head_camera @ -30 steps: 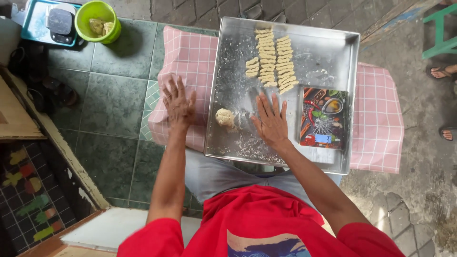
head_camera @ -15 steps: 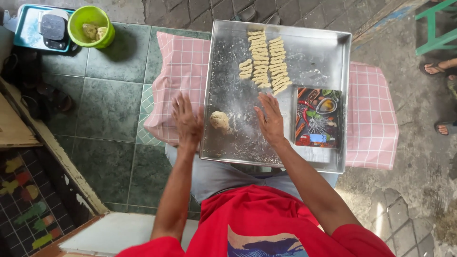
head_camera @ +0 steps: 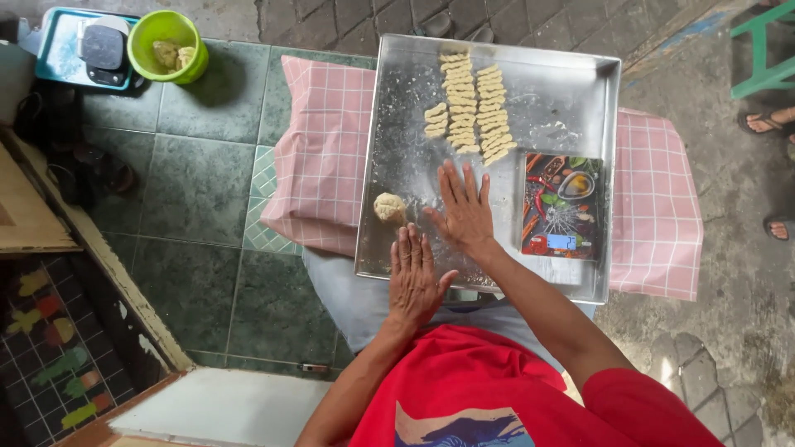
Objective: The person sits cross-legged and shapes small pieces of dough by hand on a metal tray. They roll the dough into small logs and then pinch or fold them into specific shapes, arranging the finished pieces in rows on the tray.
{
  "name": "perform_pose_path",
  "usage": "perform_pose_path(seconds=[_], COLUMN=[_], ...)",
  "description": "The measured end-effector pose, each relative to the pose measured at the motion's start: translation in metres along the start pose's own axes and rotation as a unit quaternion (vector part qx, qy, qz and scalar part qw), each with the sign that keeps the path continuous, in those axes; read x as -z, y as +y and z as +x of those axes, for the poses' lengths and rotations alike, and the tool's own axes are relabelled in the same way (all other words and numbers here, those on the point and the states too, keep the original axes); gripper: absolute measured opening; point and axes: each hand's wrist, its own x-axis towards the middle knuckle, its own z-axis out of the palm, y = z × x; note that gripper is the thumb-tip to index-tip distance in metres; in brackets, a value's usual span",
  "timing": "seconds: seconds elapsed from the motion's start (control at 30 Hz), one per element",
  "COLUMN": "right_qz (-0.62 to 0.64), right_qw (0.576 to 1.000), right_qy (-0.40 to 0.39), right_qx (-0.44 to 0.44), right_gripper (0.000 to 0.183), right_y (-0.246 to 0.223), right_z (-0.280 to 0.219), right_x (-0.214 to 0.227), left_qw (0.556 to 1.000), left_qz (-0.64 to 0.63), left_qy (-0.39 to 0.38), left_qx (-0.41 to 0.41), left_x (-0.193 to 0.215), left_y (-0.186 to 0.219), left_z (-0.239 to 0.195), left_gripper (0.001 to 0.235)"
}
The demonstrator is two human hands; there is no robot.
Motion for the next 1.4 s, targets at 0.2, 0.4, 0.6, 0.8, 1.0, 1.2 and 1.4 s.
perform_pose_path(seconds=[0.2,0.4,0.6,0.8,1.0,1.2,1.4], right_qz=[-0.016,0.144,0.507,0.29,0.109,0.142,0.17], right_qw=[0.999,0.979,0.822,0.88,0.874,0.881,0.888], right_qy=[-0.01,0.14,0.144,0.228,0.137,0.059,0.007], right_qx=[-0.038,-0.048,-0.215,-0.298,-0.454,-0.448,-0.427], right_gripper=[0.08,0.064,0.064,0.063,0.083,0.077,0.084], right_y=[-0.005,-0.022,-0.031,0.075,0.164,0.141,0.14], right_z=[0.043,0.008,0.003,-0.068,-0.158,-0.15,-0.146], right_x=[0.005,-0.01,0.104,0.114,0.087,0.105,0.125], left_qw=[0.999,1.0,0.998,0.997,0.984,0.99,0.975], left_qz=[0.003,0.019,-0.046,-0.002,0.11,0.111,0.026], left_qy=[-0.034,-0.006,0.041,-0.016,-0.133,-0.085,-0.214], left_qx=[0.009,0.002,-0.022,-0.079,-0.053,-0.014,0.053], left_x=[-0.005,-0.009,-0.005,-0.054,-0.046,-0.069,-0.04], left_y=[-0.003,-0.004,-0.006,0.009,-0.002,-0.009,0.021], left_z=[-0.003,-0.004,0.007,0.045,0.083,0.054,0.098], left_gripper=[0.089,0.071,0.06,0.062,0.022,0.037,0.074])
